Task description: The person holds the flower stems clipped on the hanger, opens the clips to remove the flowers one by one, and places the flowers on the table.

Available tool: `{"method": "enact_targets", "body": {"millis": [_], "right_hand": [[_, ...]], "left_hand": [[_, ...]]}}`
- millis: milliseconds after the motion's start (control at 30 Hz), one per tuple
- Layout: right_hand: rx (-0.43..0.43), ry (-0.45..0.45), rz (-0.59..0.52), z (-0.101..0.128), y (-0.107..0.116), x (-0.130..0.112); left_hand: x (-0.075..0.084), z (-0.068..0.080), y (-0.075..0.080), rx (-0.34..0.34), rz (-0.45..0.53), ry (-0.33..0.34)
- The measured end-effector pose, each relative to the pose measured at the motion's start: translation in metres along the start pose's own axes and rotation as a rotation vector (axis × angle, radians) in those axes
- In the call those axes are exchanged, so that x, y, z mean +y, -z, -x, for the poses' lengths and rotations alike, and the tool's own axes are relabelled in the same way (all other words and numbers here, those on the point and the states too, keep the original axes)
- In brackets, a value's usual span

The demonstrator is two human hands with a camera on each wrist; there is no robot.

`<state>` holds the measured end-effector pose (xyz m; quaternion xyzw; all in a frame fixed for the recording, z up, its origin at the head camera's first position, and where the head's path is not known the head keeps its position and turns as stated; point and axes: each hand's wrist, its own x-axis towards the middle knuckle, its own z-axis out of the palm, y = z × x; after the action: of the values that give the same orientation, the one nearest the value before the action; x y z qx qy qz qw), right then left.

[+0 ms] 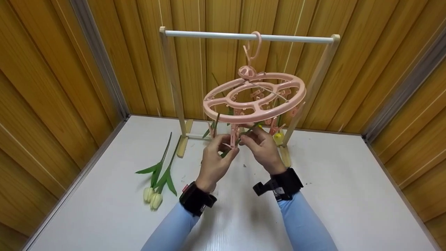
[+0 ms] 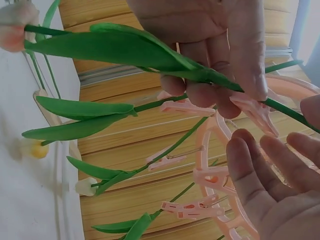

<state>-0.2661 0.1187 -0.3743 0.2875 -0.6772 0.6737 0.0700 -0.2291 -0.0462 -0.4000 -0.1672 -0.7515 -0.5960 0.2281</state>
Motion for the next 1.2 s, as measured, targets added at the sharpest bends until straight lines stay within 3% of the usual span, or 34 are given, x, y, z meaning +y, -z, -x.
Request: {"method": "enact_targets", "body": {"millis": [233,433,667,867,1200], "right_hand": [[-0.030,0.002,-0.029,-0.003,0.005,0.000],[0.073,-0.038,-0.050,-0.005,0.005,0.002],[0.200,-0.088,-0.049,-0.006,0.005,0.001],[0.218,-0.126,-0.060,-0.004,0.009,0.002],[0.251,-0.082,-0.023,0.000,0.013,0.001]], "left_hand": [[0.000,-0.002,-0.001,-0.036,-0.031,-0.028],[0.000,-0.006,-0.001,-0.072,-0.054,-0.018],[-0.002,-0.008,-0.001,-0.050,-0.135,-0.051],[0.000,-0.010,0.000,-0.018,-0.219,-0.108],[0.002,-0.010,0.001,-0.031,-0.216,-0.136]]}}
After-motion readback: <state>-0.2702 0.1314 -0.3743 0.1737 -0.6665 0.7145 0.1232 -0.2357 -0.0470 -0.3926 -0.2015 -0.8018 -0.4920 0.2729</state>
